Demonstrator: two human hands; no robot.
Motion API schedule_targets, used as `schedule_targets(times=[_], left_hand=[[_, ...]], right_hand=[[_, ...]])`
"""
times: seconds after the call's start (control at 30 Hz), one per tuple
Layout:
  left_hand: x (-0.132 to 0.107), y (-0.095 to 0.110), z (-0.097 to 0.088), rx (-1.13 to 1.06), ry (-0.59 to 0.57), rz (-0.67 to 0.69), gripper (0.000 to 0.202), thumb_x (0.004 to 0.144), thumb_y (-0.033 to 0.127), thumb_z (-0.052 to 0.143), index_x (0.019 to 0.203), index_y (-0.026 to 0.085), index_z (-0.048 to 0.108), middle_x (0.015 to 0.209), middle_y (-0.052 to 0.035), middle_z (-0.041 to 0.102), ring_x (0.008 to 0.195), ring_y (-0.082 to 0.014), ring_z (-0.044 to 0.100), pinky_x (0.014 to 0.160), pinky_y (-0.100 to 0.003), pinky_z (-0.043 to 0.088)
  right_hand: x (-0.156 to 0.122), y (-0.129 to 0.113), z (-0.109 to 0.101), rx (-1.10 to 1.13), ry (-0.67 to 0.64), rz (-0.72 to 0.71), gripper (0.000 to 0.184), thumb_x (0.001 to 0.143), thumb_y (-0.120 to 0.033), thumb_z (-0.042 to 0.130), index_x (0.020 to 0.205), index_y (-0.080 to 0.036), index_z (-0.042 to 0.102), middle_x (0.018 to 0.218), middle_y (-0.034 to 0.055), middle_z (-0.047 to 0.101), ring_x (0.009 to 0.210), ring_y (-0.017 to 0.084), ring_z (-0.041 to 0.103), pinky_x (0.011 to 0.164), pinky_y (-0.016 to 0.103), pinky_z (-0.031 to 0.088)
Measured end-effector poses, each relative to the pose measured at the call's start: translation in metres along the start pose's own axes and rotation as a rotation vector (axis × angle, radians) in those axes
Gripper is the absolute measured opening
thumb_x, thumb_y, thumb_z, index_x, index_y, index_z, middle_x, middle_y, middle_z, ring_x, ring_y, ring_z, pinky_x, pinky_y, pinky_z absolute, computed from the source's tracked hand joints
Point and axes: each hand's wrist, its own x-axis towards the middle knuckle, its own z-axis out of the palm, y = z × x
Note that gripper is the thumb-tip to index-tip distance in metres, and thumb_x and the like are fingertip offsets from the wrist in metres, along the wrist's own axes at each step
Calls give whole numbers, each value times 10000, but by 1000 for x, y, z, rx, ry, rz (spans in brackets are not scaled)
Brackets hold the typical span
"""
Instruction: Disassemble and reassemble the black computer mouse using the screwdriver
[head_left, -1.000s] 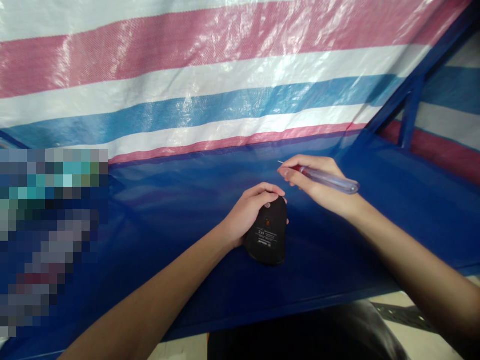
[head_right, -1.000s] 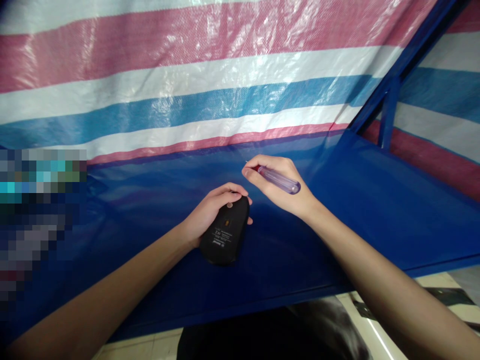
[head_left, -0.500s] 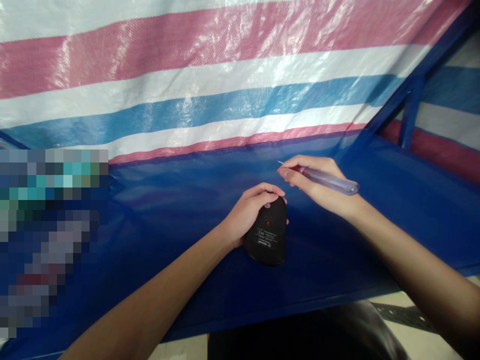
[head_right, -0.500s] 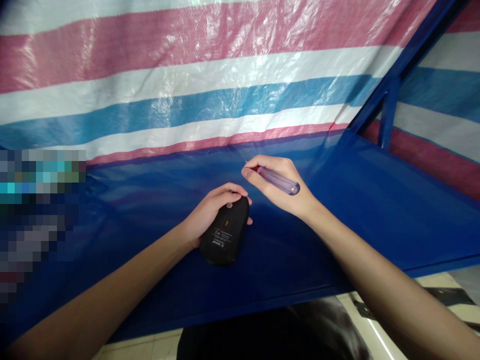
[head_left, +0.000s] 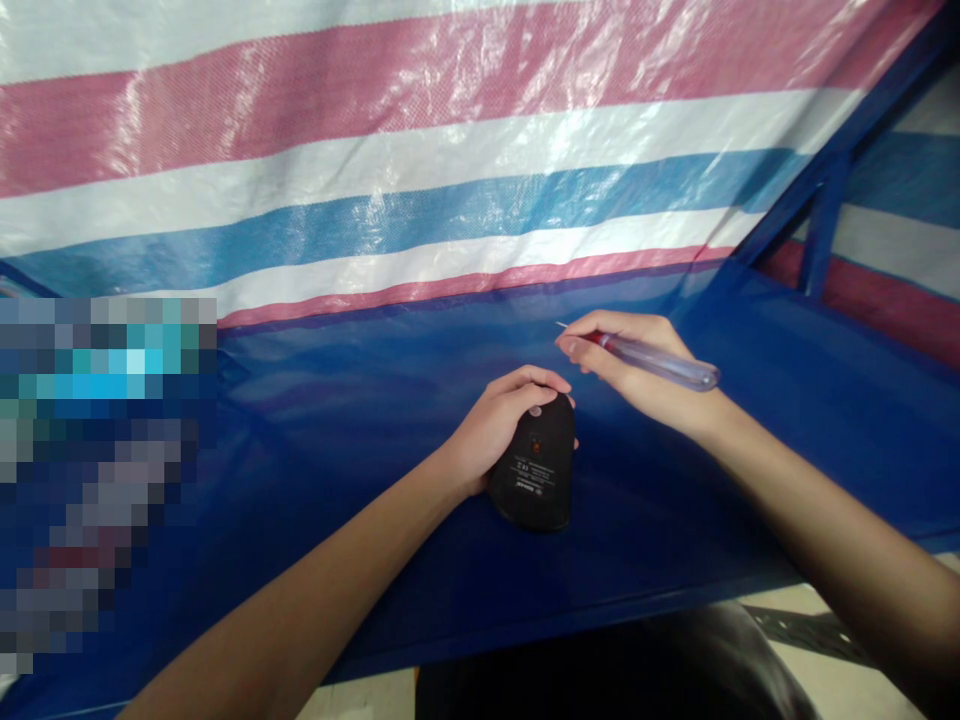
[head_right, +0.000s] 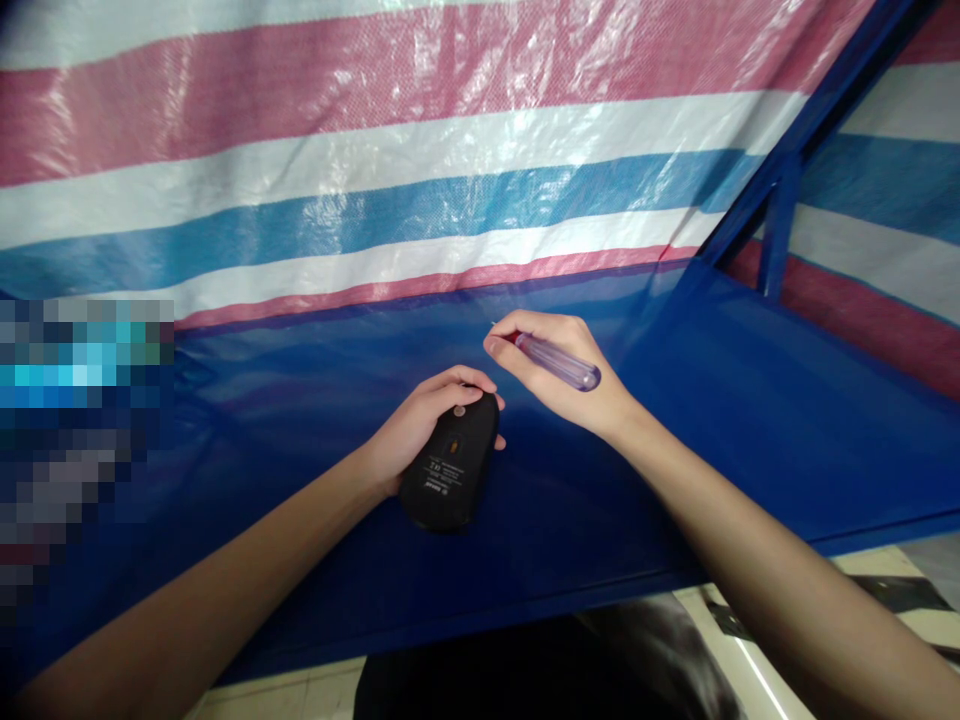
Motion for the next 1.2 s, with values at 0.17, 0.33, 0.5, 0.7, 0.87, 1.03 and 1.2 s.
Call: schedule_targets(times=[0.17,0.33,0.5,0.7,0.87,1.03,1.2], left_hand=[[0,0,0,-5,-11,8,95,759,186,543,849,170,566,787,-14,630,585,-183,677,514,-249,493],[1,1,0,-10,-5,2,95,748,183,545,840,167,566,776,-10,627,572,-178,675,503,-242,489],[1,0,0,-13,-3,4,108,744,195,553,848,169,565,778,-10,630,573,-181,675,505,-246,491],[1,-1,0,-5,-5,4,105,752,195,549,853,171,563,787,-11,629,579,-179,675,503,-241,488],[0,0,0,-7,1,-1,99,753,188,543,849,170,560,787,-11,627,576,-182,677,496,-241,487],[0,0,0,-4,2,1,113,745,200,555,853,171,563,793,-15,630,572,-177,673,493,-239,488],[0,0,0,-5,5,0,114,737,201,561,847,171,562,786,-14,631,562,-171,668,492,-240,488]], right_hand=[[0,-1,0,-12,-1,-4,183,821,-360,605,792,-203,694,750,19,693,608,147,614,572,275,458],[0,1,0,-16,1,-23,189,822,-359,602,791,-196,693,755,16,694,599,136,613,570,268,462],[0,2,0,-20,2,-40,194,826,-356,596,801,-191,695,755,19,694,601,137,619,572,267,468],[0,2,0,-29,9,-40,201,824,-365,596,797,-194,698,749,19,696,598,140,621,572,274,473],[0,2,0,-29,6,-45,182,825,-346,602,801,-193,697,749,14,694,597,132,619,564,261,468],[0,1,1,-32,7,-52,164,827,-329,606,799,-194,695,734,5,690,599,125,619,567,252,466],[0,1,1,-32,4,-55,156,830,-320,607,799,-194,693,733,0,690,600,119,618,572,245,465]])
